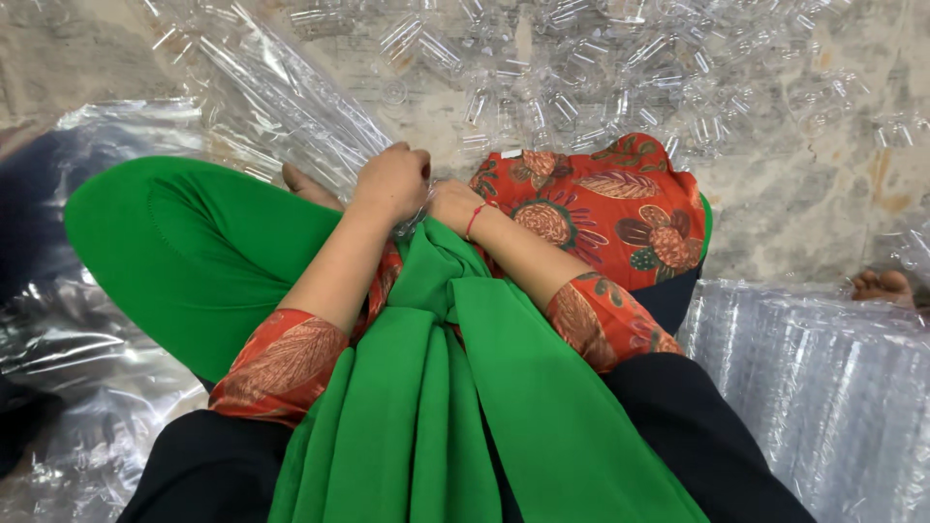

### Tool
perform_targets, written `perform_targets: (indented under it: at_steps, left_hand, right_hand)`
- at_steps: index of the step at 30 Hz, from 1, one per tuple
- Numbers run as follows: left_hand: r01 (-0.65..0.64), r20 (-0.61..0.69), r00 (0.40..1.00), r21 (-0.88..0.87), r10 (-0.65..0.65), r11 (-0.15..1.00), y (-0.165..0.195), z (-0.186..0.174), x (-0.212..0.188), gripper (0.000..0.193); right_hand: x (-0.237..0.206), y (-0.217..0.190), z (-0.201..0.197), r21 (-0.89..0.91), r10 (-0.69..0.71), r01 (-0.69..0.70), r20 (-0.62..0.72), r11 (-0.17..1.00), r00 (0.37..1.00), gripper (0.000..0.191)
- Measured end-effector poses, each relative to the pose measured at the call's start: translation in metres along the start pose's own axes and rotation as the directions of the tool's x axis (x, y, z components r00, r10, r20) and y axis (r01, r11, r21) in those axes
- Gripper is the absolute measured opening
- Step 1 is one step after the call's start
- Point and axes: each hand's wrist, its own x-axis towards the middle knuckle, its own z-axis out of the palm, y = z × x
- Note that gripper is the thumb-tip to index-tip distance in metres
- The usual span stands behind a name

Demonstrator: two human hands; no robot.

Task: The person sits on the floor and stacks clear plastic bangles into a bundle on their lap, then wraps the bundle with clear plastic film. They repeatedly pick bangles one at a time from a large pile on the floor and add them to the wrapped stack.

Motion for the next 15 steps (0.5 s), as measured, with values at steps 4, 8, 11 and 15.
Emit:
perform_targets:
  at_steps: [4,8,11,15]
  left_hand:
    - [0.089,0.168,0.981,0.076,-0.101,0.993,0.001,-0.003,-0.002,0.029]
    - [-0.011,0.293,0.955,0.184,-0.044,0.983,0.013,-0.006,-0.009,0.033]
    - [-0.106,0.136,0.987,0.173,0.083,0.979,0.022,-0.009,-0.013,0.029]
    - [-0.266,-0.069,0.961,0.044,0.269,0.963,0.029,-0.009,-0.014,0.023]
  right_hand:
    - [-0.023,0.005,-0.045,0.062,0.247,-0.246,-0.012,0.967,0.969,0.033]
    - [-0.083,0.083,-0.102,0.373,0.473,-0.315,-0.485,0.872,0.735,0.033]
    - [-0.127,0.172,-0.135,0.607,0.654,-0.272,-0.592,0.746,0.471,0.043]
    - [-0.187,0.246,-0.138,0.757,0.745,-0.116,-0.654,0.643,-0.134,0.030]
